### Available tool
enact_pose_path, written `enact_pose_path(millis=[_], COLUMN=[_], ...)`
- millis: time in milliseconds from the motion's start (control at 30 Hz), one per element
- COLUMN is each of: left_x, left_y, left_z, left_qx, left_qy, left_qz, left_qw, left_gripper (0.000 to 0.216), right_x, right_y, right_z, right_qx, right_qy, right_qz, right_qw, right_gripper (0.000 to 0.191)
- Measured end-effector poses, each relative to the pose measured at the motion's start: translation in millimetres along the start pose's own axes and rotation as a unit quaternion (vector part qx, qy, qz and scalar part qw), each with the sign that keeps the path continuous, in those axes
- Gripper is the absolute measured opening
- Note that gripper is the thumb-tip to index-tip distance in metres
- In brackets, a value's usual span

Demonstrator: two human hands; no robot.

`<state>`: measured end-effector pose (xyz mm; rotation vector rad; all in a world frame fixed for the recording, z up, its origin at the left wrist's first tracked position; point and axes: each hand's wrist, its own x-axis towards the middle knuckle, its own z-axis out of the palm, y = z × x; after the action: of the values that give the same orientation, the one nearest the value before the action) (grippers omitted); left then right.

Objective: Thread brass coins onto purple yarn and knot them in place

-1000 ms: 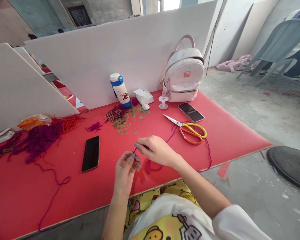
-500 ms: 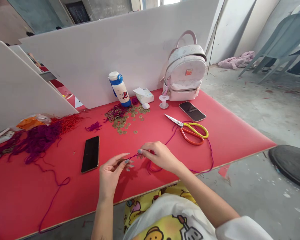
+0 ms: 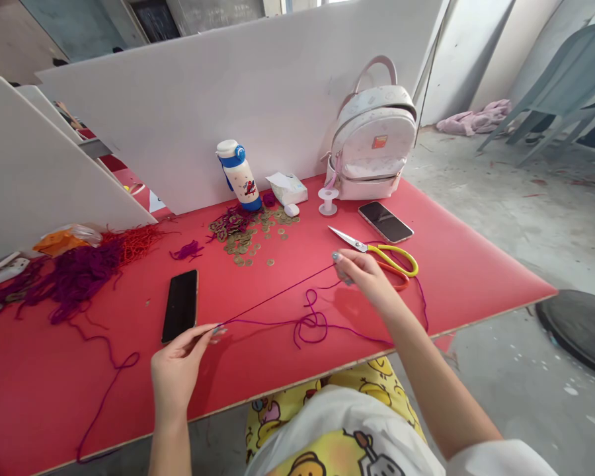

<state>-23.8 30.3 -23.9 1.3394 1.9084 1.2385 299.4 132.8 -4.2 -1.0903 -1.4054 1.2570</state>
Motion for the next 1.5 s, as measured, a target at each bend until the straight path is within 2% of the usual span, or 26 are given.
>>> enact_pose_path(millis=[133,233,300,400,533,633,700,767,900,1033,1100,1167,1233,1500], left_x=[4,6,7,7,3,1,2,5,12,16,17,17,18,26], left_y=[-10,-18,-21,-17,9,33,44,51,50,42,39,36,33,22], left_z=[-21,-34,-39,-39,-18,10,27,40,49,49,50,53,55,64], left_qx=[0.032,0.055,0.061,0.080,0.133,0.103,0.057,0.014,-0.014,-0.009,-0.011,-0.018,-0.020,0.013], left_qy=[0.047,0.066,0.080,0.096,0.094,0.010,-0.056,-0.083,-0.101,-0.099,-0.103,-0.108,-0.106,-0.076], left_qz=[0.005,0.023,0.049,0.097,0.196,0.244,0.246,0.235,0.215,0.210,0.204,0.200,0.202,0.217], left_qw=[0.998,0.996,0.994,0.987,0.967,0.964,0.966,0.968,0.971,0.973,0.974,0.974,0.973,0.973], left_gripper=[0.019,0.022,0.020,0.017,0.010,0.011,0.011,0.012,0.012,0.010,0.010,0.010,0.011,0.012], right_x=[-2,-2,-1,-1,-2,-2,-1,0,10,40,60,79,93,117], right_y=[1,4,6,5,-5,-18,-26,-31,-28,-5,10,21,29,34], right_z=[-28,-36,-32,-11,37,72,88,97,93,79,76,77,82,90], right_qx=[-0.031,-0.054,-0.070,-0.121,-0.242,-0.297,-0.315,-0.334,-0.365,-0.393,-0.462,-0.510,-0.529,-0.490], right_qy=[0.055,0.079,0.078,0.020,-0.088,-0.154,-0.188,-0.200,-0.198,-0.177,-0.159,-0.173,-0.189,-0.213], right_qz=[0.017,0.025,0.015,-0.013,-0.037,-0.066,-0.090,-0.109,-0.119,-0.111,-0.122,-0.143,-0.153,-0.114], right_qw=[0.998,0.995,0.994,0.992,0.966,0.940,0.926,0.915,0.902,0.895,0.864,0.830,0.813,0.837], right_gripper=[0.041,0.042,0.042,0.036,0.015,0.015,0.015,0.016,0.020,0.019,0.018,0.023,0.023,0.011])
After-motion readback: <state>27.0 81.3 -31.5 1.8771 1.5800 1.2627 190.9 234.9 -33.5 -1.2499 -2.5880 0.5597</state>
